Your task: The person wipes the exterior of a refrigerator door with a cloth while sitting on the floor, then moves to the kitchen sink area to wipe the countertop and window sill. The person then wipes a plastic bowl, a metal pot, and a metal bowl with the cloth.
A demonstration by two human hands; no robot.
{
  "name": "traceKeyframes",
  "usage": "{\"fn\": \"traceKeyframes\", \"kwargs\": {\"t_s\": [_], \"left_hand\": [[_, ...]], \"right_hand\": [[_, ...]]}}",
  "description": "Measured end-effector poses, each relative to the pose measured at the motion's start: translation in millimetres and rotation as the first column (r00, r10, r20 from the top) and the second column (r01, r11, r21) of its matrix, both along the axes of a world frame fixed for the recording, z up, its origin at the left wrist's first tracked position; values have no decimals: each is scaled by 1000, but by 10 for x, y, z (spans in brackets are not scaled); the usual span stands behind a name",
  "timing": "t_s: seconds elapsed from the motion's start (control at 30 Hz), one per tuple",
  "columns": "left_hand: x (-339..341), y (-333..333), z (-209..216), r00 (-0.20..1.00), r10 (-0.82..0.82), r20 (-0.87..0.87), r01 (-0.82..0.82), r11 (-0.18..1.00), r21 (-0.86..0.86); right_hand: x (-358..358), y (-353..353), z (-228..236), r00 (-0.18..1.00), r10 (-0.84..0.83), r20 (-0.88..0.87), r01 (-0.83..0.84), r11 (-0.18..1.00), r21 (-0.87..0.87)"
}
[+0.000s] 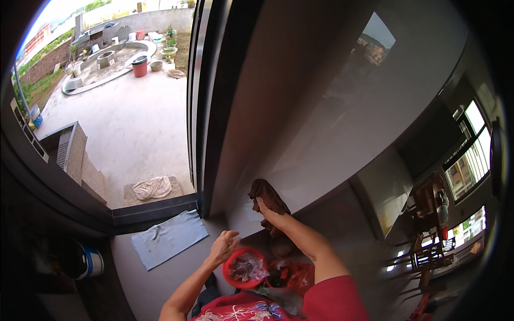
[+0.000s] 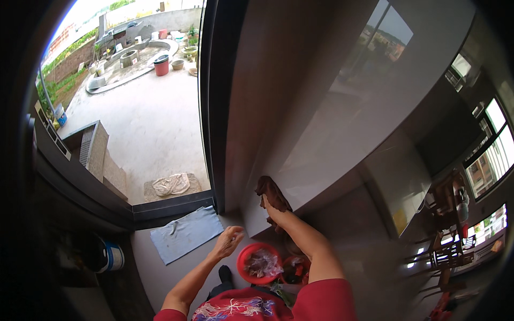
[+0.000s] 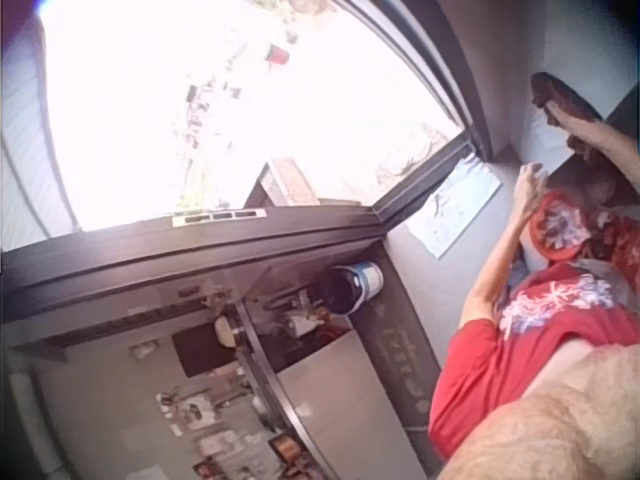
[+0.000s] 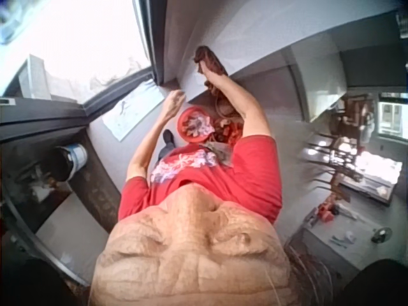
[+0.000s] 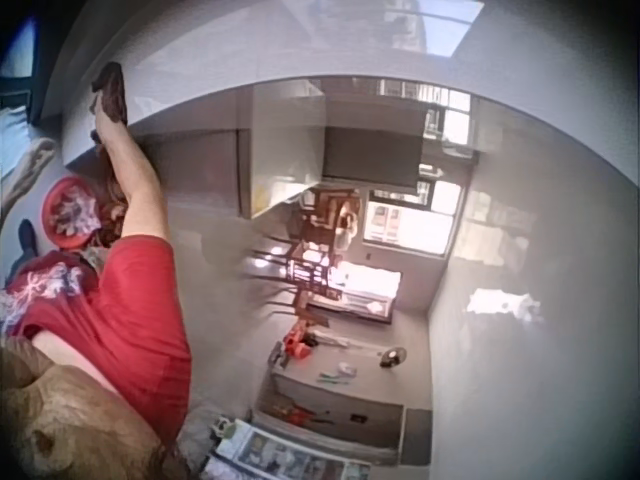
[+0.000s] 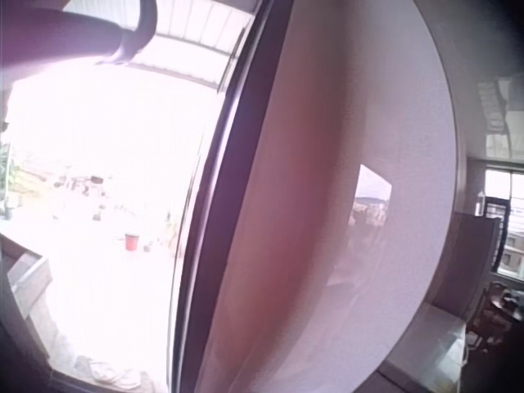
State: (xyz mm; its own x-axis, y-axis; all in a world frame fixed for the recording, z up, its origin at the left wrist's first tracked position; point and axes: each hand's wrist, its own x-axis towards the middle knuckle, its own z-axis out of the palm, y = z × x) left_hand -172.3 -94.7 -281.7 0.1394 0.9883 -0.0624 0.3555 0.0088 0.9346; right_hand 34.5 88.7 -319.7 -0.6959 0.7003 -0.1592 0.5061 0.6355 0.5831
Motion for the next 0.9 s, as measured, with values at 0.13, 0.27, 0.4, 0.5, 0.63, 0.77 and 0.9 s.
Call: {"fn": "traceKeyframes", "kwargs": {"t_s": [0.13, 0.27, 0.4, 0.5, 0.63, 0.77, 0.9], "left_hand": [[218, 181, 274, 996, -78, 38, 75, 994, 79], [455, 308, 502, 986, -162, 42, 154, 975, 163], [551, 255, 558, 974, -211, 81, 198, 970, 142], [462, 131, 456, 968, -195, 161, 181, 979, 99], [258, -93, 333, 969, -107, 224, 118, 992, -38], [-7, -258, 24, 986, 76, 148, -63, 994, -91], [-191, -487, -360, 950, 257, 178, -227, 958, -173]], "right_hand": [[205, -160, 664, 989, 147, 7, -146, 989, -25], [326, -235, 1694, 992, 121, -39, -112, 978, 175], [29, -112, 2862, 957, 66, -283, 104, 830, 548], [-502, -70, 3090, 727, -24, -686, 347, 875, 337], [-491, 76, 2594, 923, 77, -376, 254, 613, 748], [-481, 273, 1791, 981, -6, -192, 155, 615, 773], [-505, 394, 746, 993, -90, -70, 114, 795, 595]]}}
